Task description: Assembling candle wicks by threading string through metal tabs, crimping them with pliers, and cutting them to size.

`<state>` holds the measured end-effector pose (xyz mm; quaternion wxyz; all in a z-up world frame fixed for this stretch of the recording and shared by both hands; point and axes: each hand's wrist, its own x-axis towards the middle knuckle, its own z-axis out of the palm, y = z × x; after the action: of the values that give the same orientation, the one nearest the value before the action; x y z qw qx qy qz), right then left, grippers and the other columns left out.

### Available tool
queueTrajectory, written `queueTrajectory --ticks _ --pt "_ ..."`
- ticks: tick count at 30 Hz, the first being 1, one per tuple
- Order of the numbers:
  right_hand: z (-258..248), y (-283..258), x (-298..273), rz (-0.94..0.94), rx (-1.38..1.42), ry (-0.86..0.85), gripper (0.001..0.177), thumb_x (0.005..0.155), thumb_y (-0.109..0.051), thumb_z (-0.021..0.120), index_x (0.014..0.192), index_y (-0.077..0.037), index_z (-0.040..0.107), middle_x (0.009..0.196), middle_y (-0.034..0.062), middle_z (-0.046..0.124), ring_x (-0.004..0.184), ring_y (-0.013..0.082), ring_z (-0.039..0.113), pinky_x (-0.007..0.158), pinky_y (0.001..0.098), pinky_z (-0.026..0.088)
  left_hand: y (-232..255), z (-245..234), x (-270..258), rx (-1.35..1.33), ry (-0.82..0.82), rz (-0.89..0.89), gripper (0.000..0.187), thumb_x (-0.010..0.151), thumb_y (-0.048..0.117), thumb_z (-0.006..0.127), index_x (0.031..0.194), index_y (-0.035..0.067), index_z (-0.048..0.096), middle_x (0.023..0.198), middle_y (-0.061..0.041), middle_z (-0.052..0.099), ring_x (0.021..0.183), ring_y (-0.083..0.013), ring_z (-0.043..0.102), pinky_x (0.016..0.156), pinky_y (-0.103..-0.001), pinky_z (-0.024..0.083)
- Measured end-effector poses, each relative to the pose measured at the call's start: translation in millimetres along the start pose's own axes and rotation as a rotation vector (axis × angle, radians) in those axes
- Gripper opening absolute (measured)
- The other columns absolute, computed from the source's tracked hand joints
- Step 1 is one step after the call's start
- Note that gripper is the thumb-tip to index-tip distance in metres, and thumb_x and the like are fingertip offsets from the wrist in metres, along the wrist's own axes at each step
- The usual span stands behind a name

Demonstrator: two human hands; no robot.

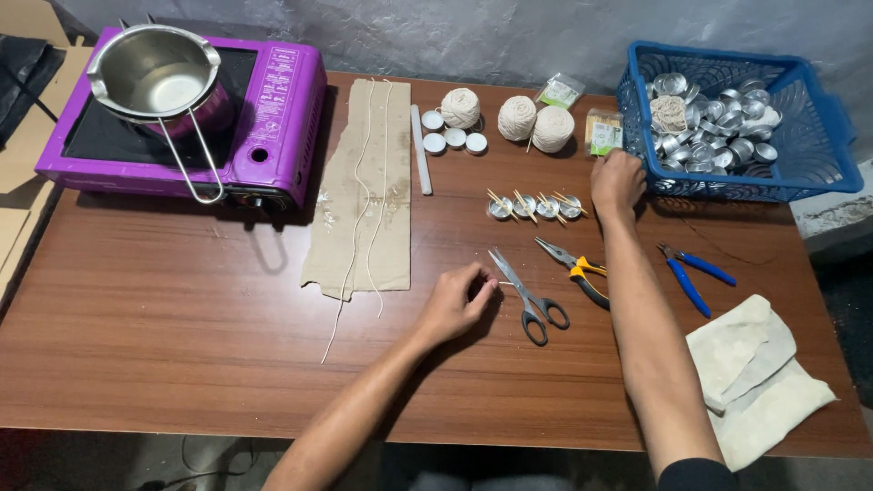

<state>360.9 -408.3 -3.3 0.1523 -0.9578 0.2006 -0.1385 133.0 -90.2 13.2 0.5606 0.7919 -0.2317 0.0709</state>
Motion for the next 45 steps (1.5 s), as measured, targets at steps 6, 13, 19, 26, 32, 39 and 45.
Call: queueTrajectory --ticks 6,13,19,26,32,39,45 --pt "5 1 3 0.034 0.007 -0.001 0.027 0.1 -0.028 0.061 0.105 -0.007 0.076 0.105 0.0243 0.072 0.107 0.0494 0.067 0.09 0.0568 0.055 3 -1 1 0.003 -0.002 -0.01 0.005 0.095 0.013 0.067 0.096 0.008 0.067 0.076 -0.016 0.072 0.075 -0.037 0.072 0.064 -0.041 0.057" --pt "2 16 -7 0.029 0.053 -0.011 0.019 0.095 -0.022 0.063 0.096 -0.014 0.08 0.098 0.0247 0.073 0.1 0.0509 0.069 0.083 0.0567 0.058 -1 0 4 0.0 0.008 -0.022 0.005 0.095 0.016 0.068 0.094 0.011 0.067 0.072 -0.013 0.071 0.069 -0.0328 0.071 0.06 -0.038 0.056" --pt "-40 22 -48 0.06 0.104 -0.049 0.017 0.087 -0.028 0.068 0.095 -0.019 0.08 0.096 0.0212 0.073 0.101 0.0494 0.069 0.08 0.062 0.058 -1 -1 3 -0.031 0.07 -0.02 0.006 0.094 0.018 0.069 0.093 0.012 0.068 0.07 -0.012 0.071 0.067 -0.0319 0.071 0.059 -0.037 0.056" --pt "-82 12 -153 -0.553 0.583 0.007 0.005 0.086 -0.01 0.076 0.089 -0.007 0.074 0.08 0.0178 0.061 0.075 0.0325 0.066 0.066 0.0382 0.055 19 -14 5 -0.287 0.206 -0.021 0.005 0.099 0.008 0.063 0.096 0.005 0.066 0.124 -0.021 0.07 0.11 -0.0383 0.069 0.092 -0.045 0.055" --pt "-92 -7 -209 -0.778 0.657 -0.205 0.006 0.082 -0.014 0.078 0.083 -0.011 0.073 0.073 0.0118 0.066 0.071 0.0298 0.068 0.064 0.0377 0.054 31 -16 3 -0.272 0.1 -0.013 0.007 0.099 0.008 0.063 0.098 0.002 0.063 0.137 -0.022 0.064 0.12 -0.0437 0.062 0.098 -0.051 0.052" --pt "-87 -7 -213 -0.823 0.698 -0.213 0.005 0.081 -0.011 0.078 0.083 -0.013 0.074 0.068 0.0079 0.066 0.066 0.0258 0.068 0.062 0.0342 0.053 20 -7 2 -0.114 -0.001 -0.024 0.007 0.098 0.017 0.064 0.098 0.01 0.064 0.123 -0.014 0.073 0.11 -0.0395 0.068 0.089 -0.047 0.057" --pt "-82 0 -211 -0.795 0.719 -0.222 0.006 0.083 -0.016 0.08 0.083 -0.013 0.075 0.068 0.0071 0.067 0.064 0.0252 0.067 0.06 0.0333 0.052 40 -13 0 -0.095 -0.059 -0.044 0.005 0.098 0.016 0.063 0.099 0.012 0.066 0.11 -0.016 0.076 0.107 -0.0378 0.07 0.088 -0.048 0.057"
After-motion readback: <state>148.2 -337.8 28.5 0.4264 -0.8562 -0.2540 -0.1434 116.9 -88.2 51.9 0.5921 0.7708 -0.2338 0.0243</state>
